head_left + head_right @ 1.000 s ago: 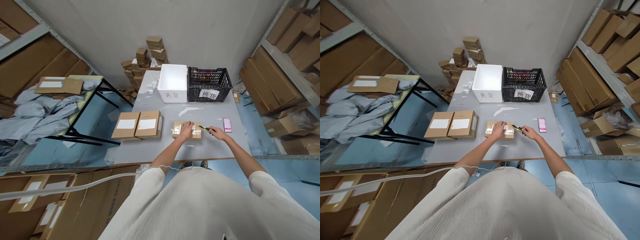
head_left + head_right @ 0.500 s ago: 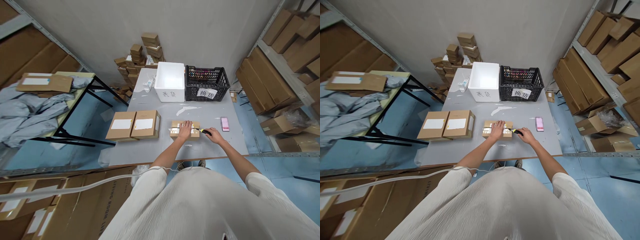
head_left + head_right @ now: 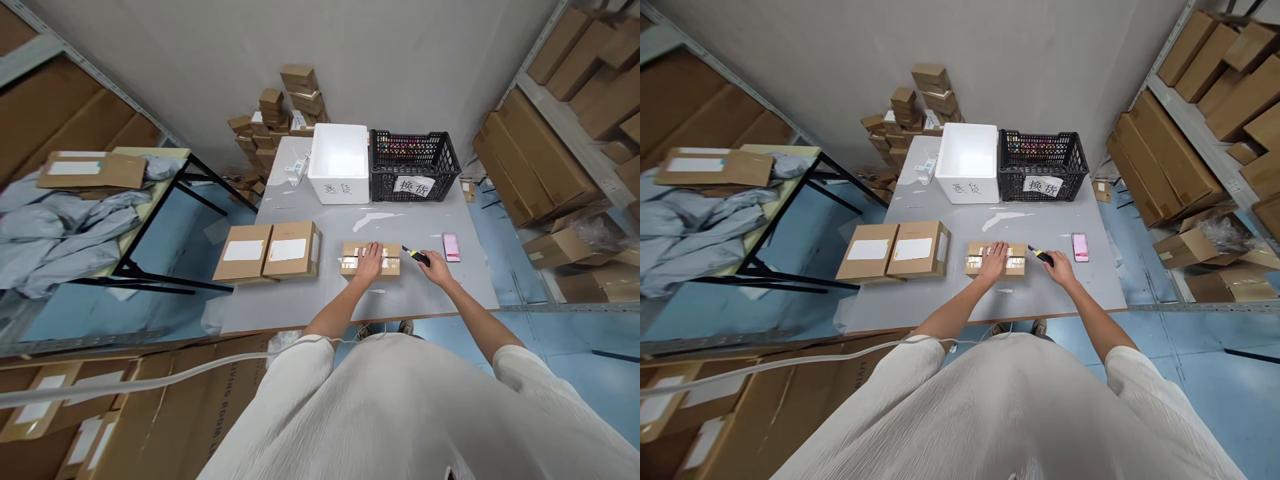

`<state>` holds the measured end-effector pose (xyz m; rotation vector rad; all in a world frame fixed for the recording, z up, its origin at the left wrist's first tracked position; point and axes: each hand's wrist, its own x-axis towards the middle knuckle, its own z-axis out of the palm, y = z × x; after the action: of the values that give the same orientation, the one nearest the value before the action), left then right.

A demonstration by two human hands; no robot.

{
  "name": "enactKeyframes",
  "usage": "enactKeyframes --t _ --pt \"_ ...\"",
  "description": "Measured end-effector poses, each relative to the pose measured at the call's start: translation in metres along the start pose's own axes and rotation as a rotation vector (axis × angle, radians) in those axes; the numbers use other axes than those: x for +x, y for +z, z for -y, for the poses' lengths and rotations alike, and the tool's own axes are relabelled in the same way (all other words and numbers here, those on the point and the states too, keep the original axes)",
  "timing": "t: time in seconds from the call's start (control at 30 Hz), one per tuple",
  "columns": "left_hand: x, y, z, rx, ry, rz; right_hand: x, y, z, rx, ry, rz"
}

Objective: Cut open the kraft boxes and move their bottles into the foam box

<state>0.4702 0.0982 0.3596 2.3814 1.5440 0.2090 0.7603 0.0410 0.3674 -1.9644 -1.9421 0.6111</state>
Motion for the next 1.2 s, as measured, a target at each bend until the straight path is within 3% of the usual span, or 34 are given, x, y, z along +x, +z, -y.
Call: enactKeyframes --t 0.23,0.43,0.6,0.8,1.0,1.1,1.2 --pt "-0.009 0.008 0.018 -0.032 0.014 0.018 0.008 0.007 0.001 0.056 0.069 -0.025" --pt "-0.034 -0.003 0.042 -0.047 0.062 0.080 0.010 0.016 -0.005 0.076 0.261 -0.018" --pt "-0.046 -0.009 0.044 -0.030 0.061 0.130 0.014 0.037 -0.029 0.103 0.383 -0.019" --pt "-0.047 -0.001 0.044 -0.004 0.034 0.140 0.017 0.070 -0.069 0.043 0.557 -0.005" --pt "-0.047 -0.005 0.043 -0.015 -0.011 0.159 0.014 0.090 -0.085 0.054 0.554 0.044" --pt "-0.045 -0.008 0.042 -0.010 -0.021 0.171 0.012 0.091 -0.080 0.006 0.564 0.053" --pt "-0.044 -0.008 0.042 -0.027 -0.005 0.166 0.014 0.086 -0.066 0.019 0.487 -0.023"
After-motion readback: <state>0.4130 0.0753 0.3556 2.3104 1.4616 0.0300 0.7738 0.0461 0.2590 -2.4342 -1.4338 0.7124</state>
